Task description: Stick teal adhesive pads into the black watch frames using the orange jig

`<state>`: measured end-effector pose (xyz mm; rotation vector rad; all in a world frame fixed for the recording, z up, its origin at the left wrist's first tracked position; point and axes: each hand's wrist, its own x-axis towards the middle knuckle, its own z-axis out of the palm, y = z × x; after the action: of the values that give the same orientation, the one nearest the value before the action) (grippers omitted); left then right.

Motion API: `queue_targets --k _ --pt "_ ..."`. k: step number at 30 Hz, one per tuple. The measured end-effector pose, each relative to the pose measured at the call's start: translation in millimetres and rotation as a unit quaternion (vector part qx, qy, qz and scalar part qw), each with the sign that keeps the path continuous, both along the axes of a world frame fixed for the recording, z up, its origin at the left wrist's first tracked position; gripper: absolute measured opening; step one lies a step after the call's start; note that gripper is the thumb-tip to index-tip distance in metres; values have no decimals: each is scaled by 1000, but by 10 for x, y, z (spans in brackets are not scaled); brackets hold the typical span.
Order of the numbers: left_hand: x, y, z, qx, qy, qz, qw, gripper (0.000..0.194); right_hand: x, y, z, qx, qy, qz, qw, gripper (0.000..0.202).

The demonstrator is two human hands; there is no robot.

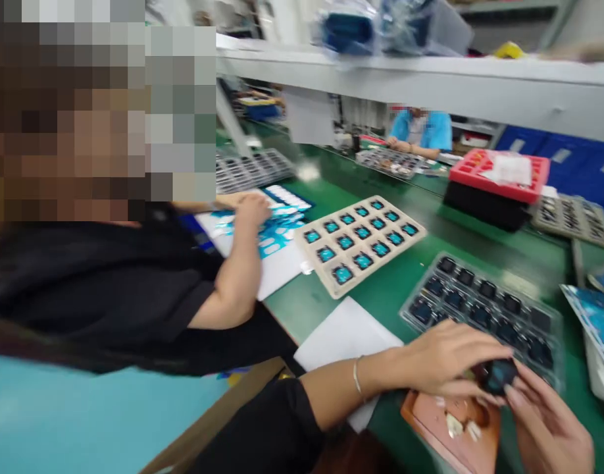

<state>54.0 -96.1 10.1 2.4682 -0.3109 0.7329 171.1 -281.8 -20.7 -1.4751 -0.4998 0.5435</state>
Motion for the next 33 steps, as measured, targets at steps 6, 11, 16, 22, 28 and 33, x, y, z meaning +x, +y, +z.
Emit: queue_targets --k 6,11,16,22,28,33 --pt "-29 63 46 -57 -43 -10 997 66 -140 197 306 91 92 138 982 42" --pt "-15 50 15 -78 -35 -34 996 81 -190 255 355 128 145 148 970 43" --pt "-14 3 -26 -107 -90 1 990 75 -208 246 365 121 224 187 949 43" --pt "-14 -31 -6 -100 -149 3 984 57 -243 287 427 171 304 194 917 35" --pt "-2 -51 41 -56 -163 8 985 41 -289 307 412 170 328 148 918 27" --pt "-7 -70 39 -33 -161 15 986 40 -297 287 411 153 313 123 929 21"
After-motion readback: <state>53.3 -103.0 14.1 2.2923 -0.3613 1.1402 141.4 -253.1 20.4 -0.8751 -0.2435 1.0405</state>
